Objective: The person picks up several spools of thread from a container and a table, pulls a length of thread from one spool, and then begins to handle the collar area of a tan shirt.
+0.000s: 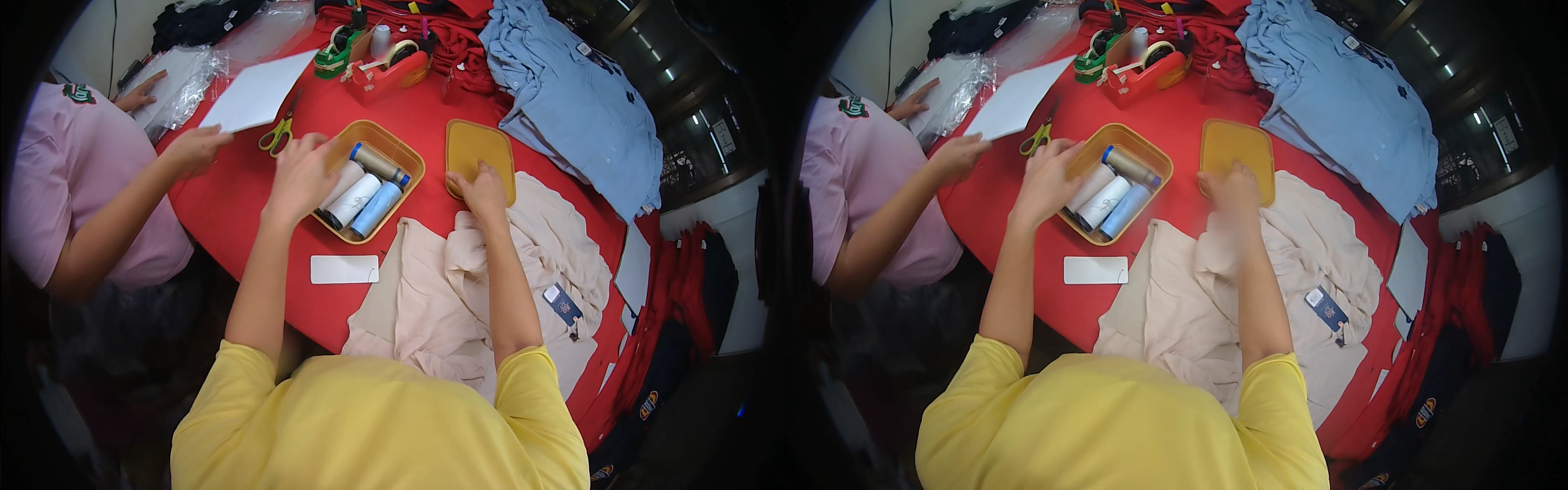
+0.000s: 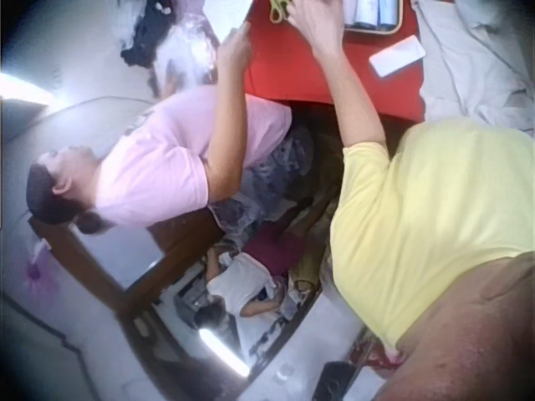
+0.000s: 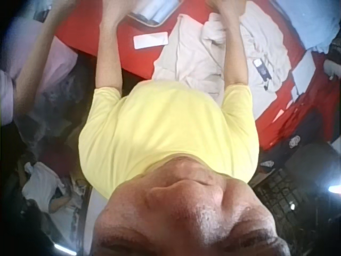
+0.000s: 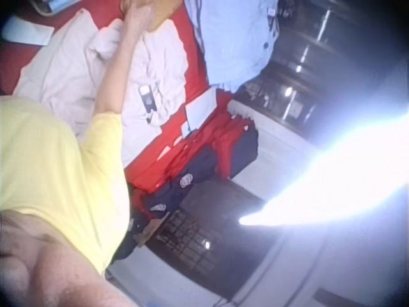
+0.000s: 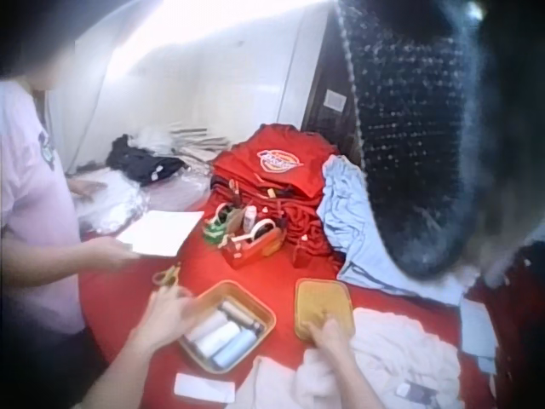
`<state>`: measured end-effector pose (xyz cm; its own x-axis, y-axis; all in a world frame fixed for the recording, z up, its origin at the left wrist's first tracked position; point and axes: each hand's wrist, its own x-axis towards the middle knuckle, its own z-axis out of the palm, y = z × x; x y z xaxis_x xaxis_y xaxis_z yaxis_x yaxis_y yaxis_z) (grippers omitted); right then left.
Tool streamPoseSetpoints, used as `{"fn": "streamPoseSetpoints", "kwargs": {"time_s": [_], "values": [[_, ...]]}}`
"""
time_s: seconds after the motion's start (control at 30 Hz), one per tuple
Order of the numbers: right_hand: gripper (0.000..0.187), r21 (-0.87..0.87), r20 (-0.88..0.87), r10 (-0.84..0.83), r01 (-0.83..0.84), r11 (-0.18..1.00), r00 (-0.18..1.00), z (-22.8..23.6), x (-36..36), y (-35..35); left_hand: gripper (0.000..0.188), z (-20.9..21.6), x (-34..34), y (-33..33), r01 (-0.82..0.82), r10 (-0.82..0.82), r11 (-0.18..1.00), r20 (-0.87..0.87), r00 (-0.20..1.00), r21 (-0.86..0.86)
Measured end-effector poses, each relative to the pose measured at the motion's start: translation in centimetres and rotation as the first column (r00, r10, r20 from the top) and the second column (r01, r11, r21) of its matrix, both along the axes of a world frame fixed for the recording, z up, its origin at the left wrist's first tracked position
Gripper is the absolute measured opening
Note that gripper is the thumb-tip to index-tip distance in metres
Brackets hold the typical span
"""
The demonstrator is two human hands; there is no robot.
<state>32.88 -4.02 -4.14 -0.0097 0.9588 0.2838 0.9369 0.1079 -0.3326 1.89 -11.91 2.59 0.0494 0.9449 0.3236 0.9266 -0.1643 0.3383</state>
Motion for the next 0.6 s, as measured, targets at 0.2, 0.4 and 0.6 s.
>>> {"fn": "streamPoseSetpoints", "kwargs": {"time_s": [0.2, 0.4, 0.6], "values": [[0.055, -0.181, 0.129, 0.050, -0.026, 0.983, 0.990, 1.8, -2.5, -1.2, 0.035, -2.4, 6.5, 8.1, 0.172, -0.165, 0.984, -0.114, 0.980, 0.053], [0.039, -0.068, 0.178, 0.162, -0.152, 0.986, 0.971, 0.9, 0.5, -2.6, 0.022, -2.3, 6.8, 11.4, 0.198, -0.152, 0.935, 0.171, 0.973, -0.294], [0.033, 0.046, 0.072, 0.204, -0.208, 0.977, 0.976, 0.5, 0.6, -1.8, 0.020, -3.4, 4.4, 8.6, 0.283, -0.281, 0.959, 0.257, 0.924, 0.033]]}}
